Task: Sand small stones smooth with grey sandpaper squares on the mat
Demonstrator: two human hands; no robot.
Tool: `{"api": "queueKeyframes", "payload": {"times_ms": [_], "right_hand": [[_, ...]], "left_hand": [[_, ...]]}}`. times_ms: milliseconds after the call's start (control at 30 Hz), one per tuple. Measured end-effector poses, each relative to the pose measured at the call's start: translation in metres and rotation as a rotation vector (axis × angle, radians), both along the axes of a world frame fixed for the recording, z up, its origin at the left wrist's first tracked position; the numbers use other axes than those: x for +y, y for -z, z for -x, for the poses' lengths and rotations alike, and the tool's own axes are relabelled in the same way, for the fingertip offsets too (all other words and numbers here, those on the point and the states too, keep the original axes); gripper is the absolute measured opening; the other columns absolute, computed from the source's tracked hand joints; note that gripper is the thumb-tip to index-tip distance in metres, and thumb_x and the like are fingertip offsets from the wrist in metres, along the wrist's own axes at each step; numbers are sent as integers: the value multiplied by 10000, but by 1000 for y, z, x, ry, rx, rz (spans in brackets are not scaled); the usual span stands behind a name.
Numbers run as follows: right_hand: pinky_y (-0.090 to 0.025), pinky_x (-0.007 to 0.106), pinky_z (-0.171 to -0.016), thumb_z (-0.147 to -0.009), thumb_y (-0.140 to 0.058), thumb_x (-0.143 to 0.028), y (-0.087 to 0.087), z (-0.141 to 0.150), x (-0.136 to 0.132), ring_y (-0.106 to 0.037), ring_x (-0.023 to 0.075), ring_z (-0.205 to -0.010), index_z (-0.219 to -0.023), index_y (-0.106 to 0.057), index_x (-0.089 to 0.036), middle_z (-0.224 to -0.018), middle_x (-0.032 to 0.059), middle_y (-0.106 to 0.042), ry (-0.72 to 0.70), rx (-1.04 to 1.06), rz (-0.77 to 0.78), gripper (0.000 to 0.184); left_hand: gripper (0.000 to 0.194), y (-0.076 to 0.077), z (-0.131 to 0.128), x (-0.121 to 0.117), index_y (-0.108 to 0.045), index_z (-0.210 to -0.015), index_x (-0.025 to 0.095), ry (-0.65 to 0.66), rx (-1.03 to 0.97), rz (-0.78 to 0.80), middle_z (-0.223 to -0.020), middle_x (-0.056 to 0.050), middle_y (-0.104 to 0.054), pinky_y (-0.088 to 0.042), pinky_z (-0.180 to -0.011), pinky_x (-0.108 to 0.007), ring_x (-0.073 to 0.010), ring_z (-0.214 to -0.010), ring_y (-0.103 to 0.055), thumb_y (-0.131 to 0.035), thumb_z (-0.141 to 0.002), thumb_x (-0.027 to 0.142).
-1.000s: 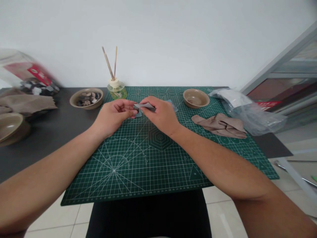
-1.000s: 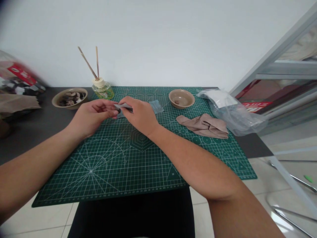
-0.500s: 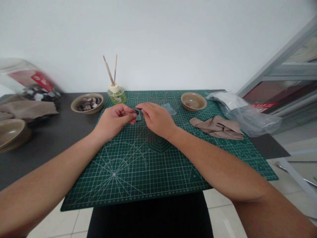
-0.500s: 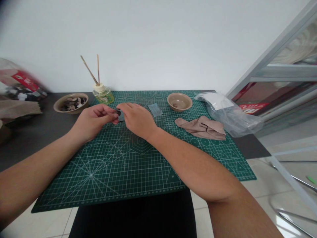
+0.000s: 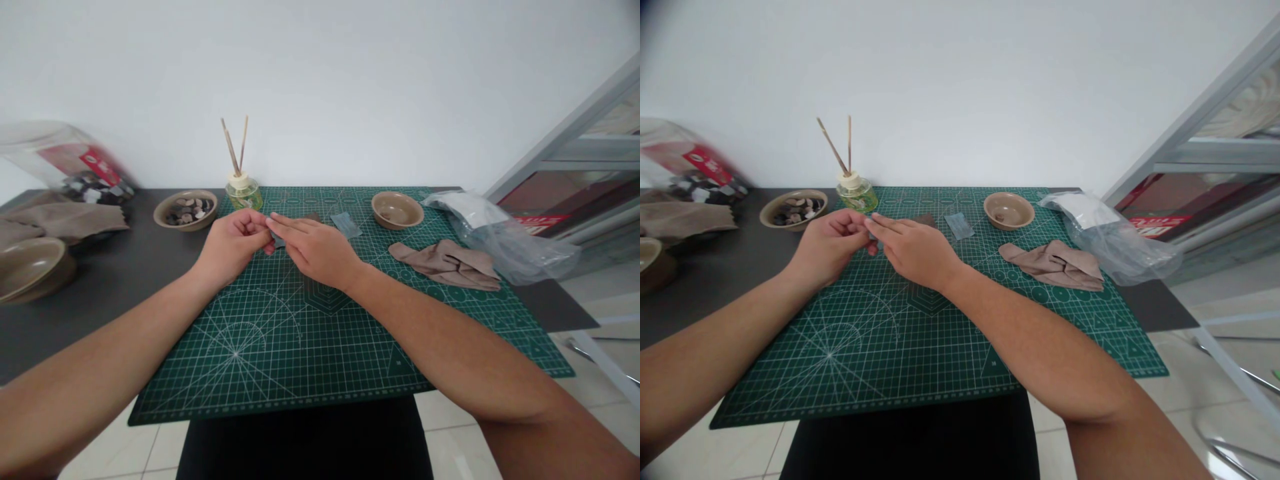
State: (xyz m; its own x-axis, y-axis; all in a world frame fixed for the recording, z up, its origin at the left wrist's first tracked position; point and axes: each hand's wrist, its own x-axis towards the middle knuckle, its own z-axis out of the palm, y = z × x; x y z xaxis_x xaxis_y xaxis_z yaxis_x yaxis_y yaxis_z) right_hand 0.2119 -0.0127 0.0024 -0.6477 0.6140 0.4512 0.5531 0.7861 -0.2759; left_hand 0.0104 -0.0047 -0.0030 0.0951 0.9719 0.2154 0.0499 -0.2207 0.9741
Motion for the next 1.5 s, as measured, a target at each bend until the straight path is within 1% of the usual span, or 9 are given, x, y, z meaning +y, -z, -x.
{"api": "queueKeyframes", "payload": {"times_ms": [100,300,567,733,900,1100,1200,1333,1500], "right_hand": [[-540,438,-1250,-1060,-453,-65,-2,-1,-2,-650,216,-1492,-1591,-620,-174,-1675,105,-586,39,-8,27,567],[-592,409,-1171,-1083,-439,-81,-10,0,-10,-704,233,-1424,-1620,-592,-168,-1650,99,-605,151,-50,66,565],[-590,384,-1165,-1070,-471,-72,-8,1,-9,-724,212,-1388,-1589,-631,-200,-1638,69,-617,131,-59,9,559],[-612,374,-1118,-1062,-472,-72,-8,0,-9,-736,217,-1368,-1598,-623,-198,-1633,71,-620,158,-71,8,571],[-649,384,-1018,-1075,-466,-96,-11,-2,-11,-766,245,-1316,-1607,-613,-181,-1615,85,-636,207,-86,21,558],[-631,393,-1063,-1071,-475,-85,-11,-1,-12,-755,242,-1340,-1607,-613,-179,-1626,88,-621,159,-106,9,561],[-639,380,-1026,-1074,-476,-89,-10,-1,-11,-765,234,-1319,-1612,-610,-202,-1626,74,-623,175,-106,4,565],[-653,392,-978,-1083,-492,-121,-12,-1,-11,-773,257,-1307,-1631,-588,-189,-1623,83,-626,222,-138,43,560],[-658,372,-951,-1097,-484,-132,-17,1,-15,-785,250,-1287,-1653,-559,-200,-1591,86,-661,262,-174,90,564]], "left_hand": [[205,-1,0,-1,-704,-776,186,-17,-7,-10,-602,18,-727,-582,-611,-254,-132,-542,-692,-892,-698,211],[245,-2,-1,-2,-707,-794,188,-48,-11,-39,-661,15,-751,-594,-621,-272,-143,-573,-713,-917,-688,256],[213,-4,0,-3,-709,-779,189,-57,81,-11,-611,29,-714,-564,-584,-249,-132,-538,-680,-900,-697,233],[258,-5,-1,-5,-712,-814,185,-52,43,-25,-672,2,-759,-603,-626,-272,-151,-586,-721,-927,-716,288],[268,-5,1,-3,-714,-826,192,-40,14,-36,-650,11,-747,-601,-619,-282,-156,-574,-715,-934,-709,290],[229,-5,0,-3,-719,-809,198,-4,61,-4,-657,14,-749,-600,-621,-281,-154,-576,-710,-913,-691,234],[229,-4,0,-3,-706,-807,201,-25,55,-18,-653,15,-745,-594,-610,-277,-154,-573,-710,-907,-707,247],[249,-3,-1,-3,-674,-809,210,-54,5,-56,-645,25,-730,-597,-604,-286,-154,-561,-705,-902,-727,268],[258,-1,1,0,-677,-836,206,-30,-26,-85,-653,22,-742,-599,-601,-288,-155,-564,-707,-893,-706,259]]}}
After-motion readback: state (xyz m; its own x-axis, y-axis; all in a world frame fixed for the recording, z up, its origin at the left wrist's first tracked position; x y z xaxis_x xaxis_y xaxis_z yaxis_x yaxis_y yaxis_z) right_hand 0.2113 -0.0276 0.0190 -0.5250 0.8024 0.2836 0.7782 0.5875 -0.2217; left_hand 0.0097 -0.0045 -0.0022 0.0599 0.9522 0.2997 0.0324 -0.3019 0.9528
